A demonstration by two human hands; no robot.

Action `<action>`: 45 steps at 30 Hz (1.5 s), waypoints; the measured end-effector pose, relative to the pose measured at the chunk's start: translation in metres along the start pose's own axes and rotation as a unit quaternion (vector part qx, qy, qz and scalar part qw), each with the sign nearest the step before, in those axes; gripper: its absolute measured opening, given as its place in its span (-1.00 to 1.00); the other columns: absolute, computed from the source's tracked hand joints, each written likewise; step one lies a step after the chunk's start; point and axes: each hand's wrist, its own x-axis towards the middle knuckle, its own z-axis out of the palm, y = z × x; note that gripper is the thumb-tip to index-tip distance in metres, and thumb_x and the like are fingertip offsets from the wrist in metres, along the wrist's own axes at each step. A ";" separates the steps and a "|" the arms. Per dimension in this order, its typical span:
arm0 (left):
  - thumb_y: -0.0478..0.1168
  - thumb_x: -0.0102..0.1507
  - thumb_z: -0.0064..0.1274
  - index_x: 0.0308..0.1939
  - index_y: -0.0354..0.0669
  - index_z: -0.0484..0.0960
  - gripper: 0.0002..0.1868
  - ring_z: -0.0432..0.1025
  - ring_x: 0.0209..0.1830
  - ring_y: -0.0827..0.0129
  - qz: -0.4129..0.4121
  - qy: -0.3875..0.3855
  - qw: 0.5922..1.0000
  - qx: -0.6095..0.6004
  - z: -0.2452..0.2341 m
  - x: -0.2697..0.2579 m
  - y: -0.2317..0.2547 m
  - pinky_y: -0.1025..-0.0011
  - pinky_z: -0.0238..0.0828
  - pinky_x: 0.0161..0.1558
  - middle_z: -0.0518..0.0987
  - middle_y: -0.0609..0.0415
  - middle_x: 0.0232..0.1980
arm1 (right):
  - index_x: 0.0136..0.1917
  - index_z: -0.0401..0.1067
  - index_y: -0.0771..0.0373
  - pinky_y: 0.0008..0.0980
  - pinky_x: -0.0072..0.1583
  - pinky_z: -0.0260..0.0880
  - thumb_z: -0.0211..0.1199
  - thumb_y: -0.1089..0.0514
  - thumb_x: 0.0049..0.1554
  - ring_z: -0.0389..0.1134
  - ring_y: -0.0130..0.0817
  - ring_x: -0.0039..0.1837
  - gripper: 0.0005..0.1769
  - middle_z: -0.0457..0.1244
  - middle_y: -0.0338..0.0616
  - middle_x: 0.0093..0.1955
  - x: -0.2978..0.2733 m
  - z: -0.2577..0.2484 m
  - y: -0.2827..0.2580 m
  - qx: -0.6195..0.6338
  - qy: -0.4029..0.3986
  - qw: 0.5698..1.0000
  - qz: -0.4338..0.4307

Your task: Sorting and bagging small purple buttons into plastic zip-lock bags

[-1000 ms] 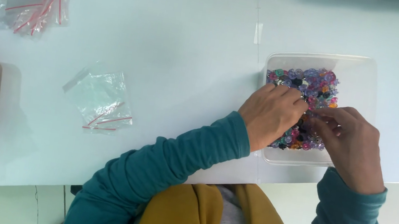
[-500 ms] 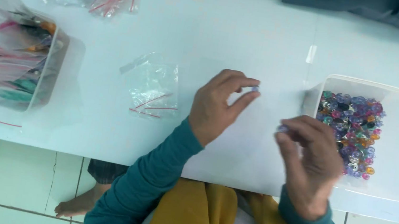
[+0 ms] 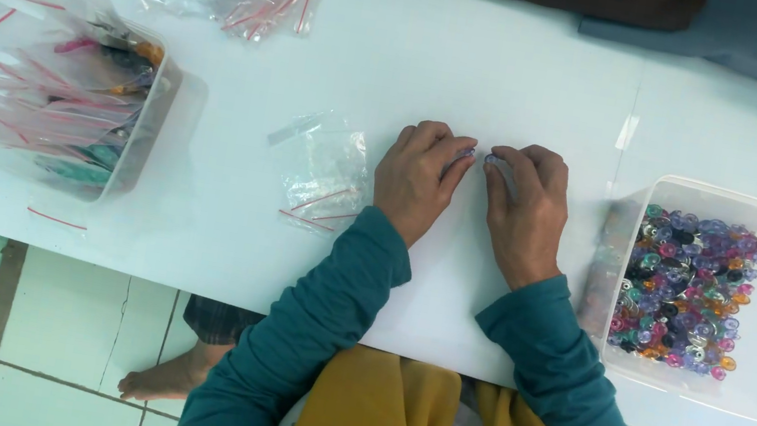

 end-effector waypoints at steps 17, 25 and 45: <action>-0.15 0.38 0.13 0.27 0.04 0.53 -0.63 0.49 -0.08 0.26 0.061 0.030 0.994 -0.085 -0.016 0.003 -0.007 0.32 0.53 -0.01 0.47 0.13 -0.01 | 0.26 0.49 0.34 -0.16 0.16 0.41 0.28 0.30 0.28 0.26 -0.05 0.20 -0.72 0.15 0.00 0.08 -0.007 0.004 0.006 -0.008 -0.001 1.000 -0.005; -0.31 0.39 0.09 0.19 -0.05 0.62 -0.72 0.53 -0.14 0.21 0.084 0.015 0.985 -0.148 -0.030 0.005 0.006 0.33 0.54 -0.20 0.50 0.06 0.02 | 0.31 0.47 0.32 -0.18 -0.05 0.48 0.29 0.38 0.23 0.37 -0.08 -0.01 -0.64 0.21 0.09 0.12 -0.030 -0.041 -0.029 0.139 0.065 0.988 -0.012; -0.27 0.23 0.15 -0.43 0.21 0.64 -0.80 0.43 -0.21 0.21 0.373 -0.329 0.843 0.206 0.104 -0.007 0.193 0.15 0.24 -0.06 0.58 0.18 -0.28 | 0.09 0.64 0.20 -0.12 -0.01 0.39 0.41 0.25 0.14 0.37 -0.06 0.02 -0.78 0.37 -0.04 -0.06 -0.108 -0.200 0.109 -0.170 -0.138 0.963 0.158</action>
